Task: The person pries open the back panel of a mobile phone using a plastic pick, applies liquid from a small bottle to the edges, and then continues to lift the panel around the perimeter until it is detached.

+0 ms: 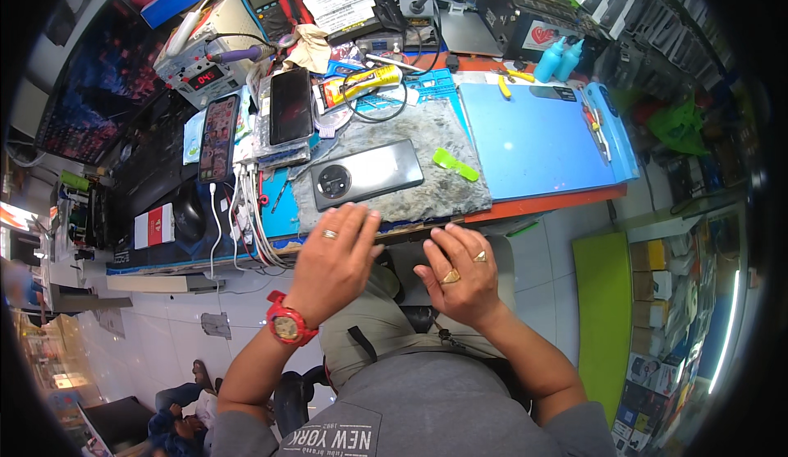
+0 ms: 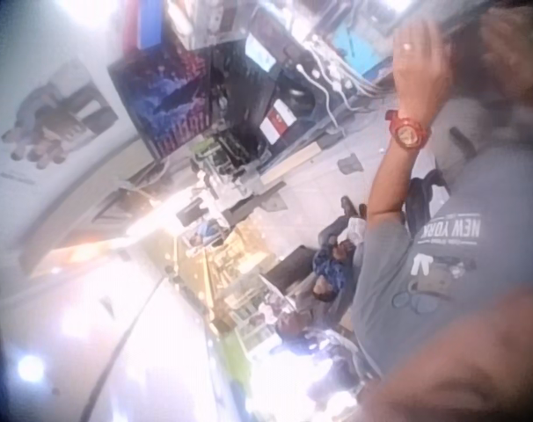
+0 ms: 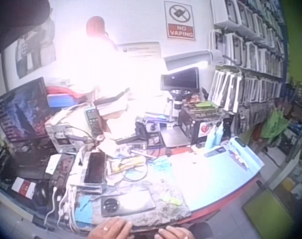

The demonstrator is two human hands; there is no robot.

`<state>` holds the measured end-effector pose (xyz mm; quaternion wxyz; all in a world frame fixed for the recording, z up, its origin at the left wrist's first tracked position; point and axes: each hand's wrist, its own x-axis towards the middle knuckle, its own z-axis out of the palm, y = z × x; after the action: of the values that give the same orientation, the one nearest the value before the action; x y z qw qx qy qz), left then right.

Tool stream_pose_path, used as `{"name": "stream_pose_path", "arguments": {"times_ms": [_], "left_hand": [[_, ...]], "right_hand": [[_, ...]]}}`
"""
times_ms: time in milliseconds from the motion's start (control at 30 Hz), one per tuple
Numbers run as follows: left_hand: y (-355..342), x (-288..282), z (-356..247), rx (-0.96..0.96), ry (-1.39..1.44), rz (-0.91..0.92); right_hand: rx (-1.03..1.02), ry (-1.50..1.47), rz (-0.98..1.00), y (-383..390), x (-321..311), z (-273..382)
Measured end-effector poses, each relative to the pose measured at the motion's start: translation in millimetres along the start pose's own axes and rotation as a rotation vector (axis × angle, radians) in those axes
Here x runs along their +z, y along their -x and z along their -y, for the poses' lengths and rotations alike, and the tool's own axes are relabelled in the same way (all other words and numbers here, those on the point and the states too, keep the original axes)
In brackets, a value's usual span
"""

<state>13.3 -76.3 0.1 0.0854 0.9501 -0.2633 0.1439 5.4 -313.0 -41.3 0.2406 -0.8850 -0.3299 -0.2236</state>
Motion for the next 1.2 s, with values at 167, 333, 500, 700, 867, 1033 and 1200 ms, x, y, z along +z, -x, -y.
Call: {"name": "stream_pose_path", "arguments": {"times_ms": [167, 333, 500, 700, 867, 1033, 1200], "left_hand": [[-5, 31, -19, -0.008, 0.01, 0.012], [7, 35, -22, -0.056, 0.014, 0.029], [1, 37, -17, -0.136, 0.057, -0.055], [-5, 37, -19, -0.151, 0.029, -0.109], [-24, 25, -11, -0.15, 0.102, -0.2], [-48, 23, 8, -0.214, 0.094, -0.159], [-51, 25, 24, -0.176, 0.072, -0.087]], "right_hand": [[-0.059, 0.21, 0.169, -8, 2, -40], [-0.079, 0.159, 0.144, 0, 1, -54], [-0.072, 0.109, -0.01, -25, -14, -58], [0.063, 0.062, 0.01, -66, -11, -77], [0.147, 0.036, -0.055, -79, -1, -87], [0.18, -0.067, -0.16, -76, 5, -93], [0.195, -0.06, -0.171, -72, 5, -92]]}}
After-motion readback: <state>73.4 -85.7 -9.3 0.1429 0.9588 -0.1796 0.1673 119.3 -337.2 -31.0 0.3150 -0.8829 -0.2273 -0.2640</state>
